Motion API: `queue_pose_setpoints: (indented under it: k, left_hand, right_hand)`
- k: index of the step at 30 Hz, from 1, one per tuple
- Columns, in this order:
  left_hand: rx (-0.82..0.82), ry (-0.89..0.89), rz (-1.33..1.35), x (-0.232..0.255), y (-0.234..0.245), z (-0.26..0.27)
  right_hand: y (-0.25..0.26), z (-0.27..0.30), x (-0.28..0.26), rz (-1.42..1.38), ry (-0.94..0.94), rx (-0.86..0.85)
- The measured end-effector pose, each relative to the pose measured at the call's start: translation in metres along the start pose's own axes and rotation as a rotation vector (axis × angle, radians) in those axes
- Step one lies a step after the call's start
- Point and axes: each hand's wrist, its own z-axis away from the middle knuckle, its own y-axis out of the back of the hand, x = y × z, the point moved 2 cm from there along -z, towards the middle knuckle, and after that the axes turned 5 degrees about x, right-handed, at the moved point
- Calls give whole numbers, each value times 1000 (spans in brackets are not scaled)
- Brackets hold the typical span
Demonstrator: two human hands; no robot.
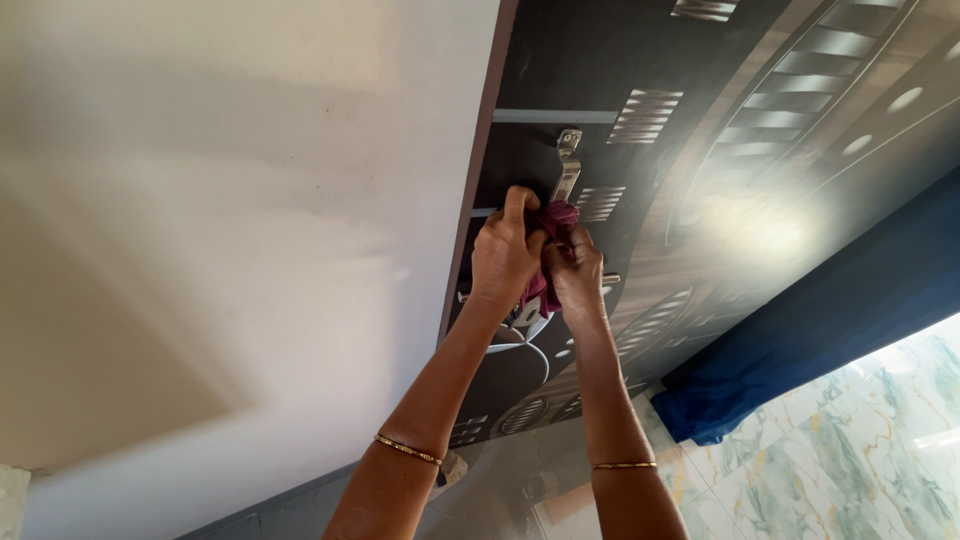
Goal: The person wipes a decorative wooden door and its metal hardware using a purple cloth, covering the main panel and then cleaning the handles and latches.
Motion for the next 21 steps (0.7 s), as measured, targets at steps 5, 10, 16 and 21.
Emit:
queue_pose_setpoints:
  k: [5, 10, 16, 21]
  left_hand:
    - [-33, 56, -35, -3, -2, 3]
    - [81, -79, -29, -2, -5, 12]
    - [80, -4, 15, 2, -3, 17]
    - [160, -126, -42, -11, -5, 24]
  right_hand:
    - [-5, 2, 9, -125, -13, 65]
    - [1, 0, 12, -137, -78, 77]
    - [8, -10, 35, -257, -76, 59]
    - [25, -7, 64, -59, -37, 27]
